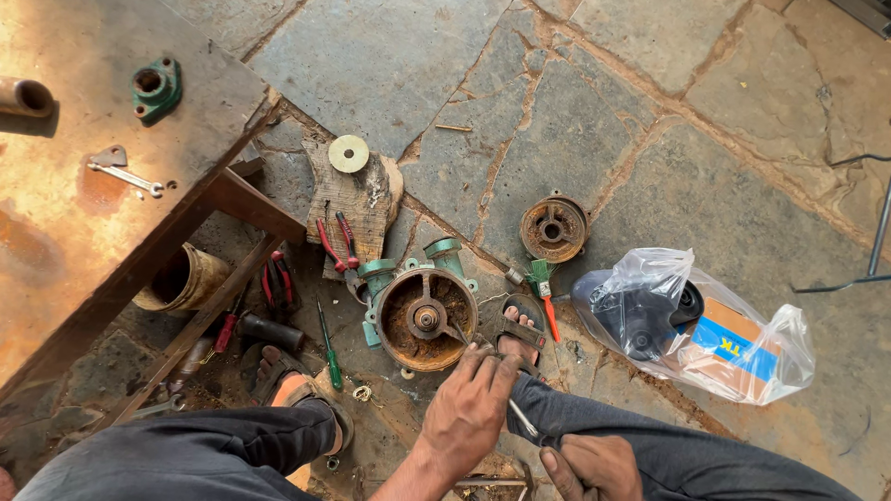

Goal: The person is repairing a motor by using a wrench and hammer to loosen and remove a bolt from the motor housing. The person repeatedly strikes the wrench with the hammer to loosen the bolt, then removes it by hand.

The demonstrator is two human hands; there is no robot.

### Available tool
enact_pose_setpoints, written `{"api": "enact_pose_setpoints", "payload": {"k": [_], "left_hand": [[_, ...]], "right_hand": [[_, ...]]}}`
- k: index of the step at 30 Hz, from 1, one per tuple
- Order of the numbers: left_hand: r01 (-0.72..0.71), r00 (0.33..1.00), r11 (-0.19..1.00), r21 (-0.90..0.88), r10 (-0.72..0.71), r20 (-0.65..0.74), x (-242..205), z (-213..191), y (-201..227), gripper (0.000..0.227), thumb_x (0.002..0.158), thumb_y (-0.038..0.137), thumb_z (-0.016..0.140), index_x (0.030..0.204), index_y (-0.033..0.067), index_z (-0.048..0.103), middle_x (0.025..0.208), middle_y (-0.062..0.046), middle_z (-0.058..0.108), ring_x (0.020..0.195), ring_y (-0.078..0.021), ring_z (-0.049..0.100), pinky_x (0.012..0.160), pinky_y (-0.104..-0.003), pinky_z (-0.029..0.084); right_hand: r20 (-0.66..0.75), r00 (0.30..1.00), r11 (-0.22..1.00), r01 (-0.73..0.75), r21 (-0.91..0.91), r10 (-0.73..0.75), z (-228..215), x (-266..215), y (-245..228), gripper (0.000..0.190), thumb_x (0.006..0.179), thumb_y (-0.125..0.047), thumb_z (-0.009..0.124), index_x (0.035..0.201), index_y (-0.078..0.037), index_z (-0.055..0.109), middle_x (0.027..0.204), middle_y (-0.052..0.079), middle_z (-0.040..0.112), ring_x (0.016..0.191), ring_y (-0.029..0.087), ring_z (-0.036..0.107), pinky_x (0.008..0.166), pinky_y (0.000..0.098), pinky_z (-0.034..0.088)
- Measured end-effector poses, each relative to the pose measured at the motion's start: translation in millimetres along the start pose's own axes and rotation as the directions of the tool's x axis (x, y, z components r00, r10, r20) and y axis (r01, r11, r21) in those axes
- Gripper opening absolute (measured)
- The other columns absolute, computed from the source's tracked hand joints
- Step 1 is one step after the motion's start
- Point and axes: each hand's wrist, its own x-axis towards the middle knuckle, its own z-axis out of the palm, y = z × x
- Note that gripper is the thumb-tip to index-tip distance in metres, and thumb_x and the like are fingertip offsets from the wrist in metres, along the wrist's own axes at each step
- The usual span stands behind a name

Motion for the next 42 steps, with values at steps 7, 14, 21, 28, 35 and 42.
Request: {"api": "enact_pose_setpoints", "payload": {"k": [7,14,21,28,35,42], "left_hand": [[0.022,0.999,0.989,-0.143,-0.017,0.032,35.7,-16.4,11.0,0.03,0.1,0.013,0.06,0.124,-0.0049,0.057,0.104,-0.02,0.064,0.105,-0.0435,0.064,0.102,-0.053,0.048],[0.057,0.979,0.955,-0.292,0.003,0.203,64.1,-20.7,5.9,0.02,0.095,0.019,0.063,0.091,-0.0007,0.061,0.095,-0.017,0.066,0.095,-0.0359,0.064,0.084,-0.048,0.049],[0.003,0.999,0.962,-0.274,0.012,0.053,76.5,-15.4,6.4,0.035,0.098,0.024,0.061,0.07,0.0033,0.064,0.076,-0.019,0.069,0.085,-0.0363,0.071,0.076,-0.048,0.055],[0.177,0.927,0.97,-0.167,-0.107,0.36,91.1,-15.7,8.8,0.045,0.102,0.028,0.056,0.064,0.0034,0.061,0.054,-0.021,0.059,0.057,-0.0399,0.064,0.062,-0.051,0.053],[0.122,0.98,0.97,-0.212,-0.084,0.181,88.1,-12.5,4.7,0.036,0.099,0.022,0.057,0.07,0.0025,0.061,0.057,-0.021,0.059,0.058,-0.0416,0.064,0.061,-0.05,0.053],[0.075,0.994,0.965,-0.25,-0.053,0.092,86.9,-11.9,3.3,0.032,0.1,0.02,0.057,0.074,0.0024,0.063,0.06,-0.021,0.06,0.06,-0.0416,0.064,0.061,-0.052,0.052]], "right_hand": [[-0.052,0.988,0.986,-0.144,0.088,0.148,1.8,-0.9,18.8,0.039,0.088,-0.016,0.067,0.053,-0.004,0.052,0.044,0.005,0.044,0.031,0.015,0.043,0.037,0.0368,0.032],[-0.141,0.9,0.83,-0.306,0.465,0.411,3.4,-8.2,23.2,0.031,0.09,-0.014,0.066,0.064,0.002,0.068,0.04,0.003,0.051,0.027,0.014,0.048,0.029,0.0309,0.041],[0.062,0.701,0.584,-0.636,0.504,0.71,24.1,-32.1,55.1,0.047,0.093,-0.016,0.066,0.051,0.0,0.056,0.034,0.003,0.044,0.023,0.015,0.042,0.026,0.0324,0.034],[-0.146,0.802,0.746,-0.449,0.492,0.579,3.2,-24.7,44.7,0.035,0.091,-0.018,0.065,0.059,-0.005,0.066,0.039,0.002,0.048,0.027,0.013,0.044,0.027,0.0312,0.037],[-0.117,0.784,0.781,-0.57,0.256,0.61,-0.8,-24.7,49.9,0.02,0.087,-0.016,0.068,0.076,-0.002,0.075,0.039,0.003,0.048,0.031,0.015,0.046,0.033,0.0308,0.039],[0.115,0.483,0.493,-0.866,-0.084,0.868,-5.0,-35.1,75.9,0.029,0.102,-0.018,0.071,0.094,0.01,0.069,0.066,0.025,0.052,0.05,0.022,0.048,0.048,0.0413,0.042]]}}
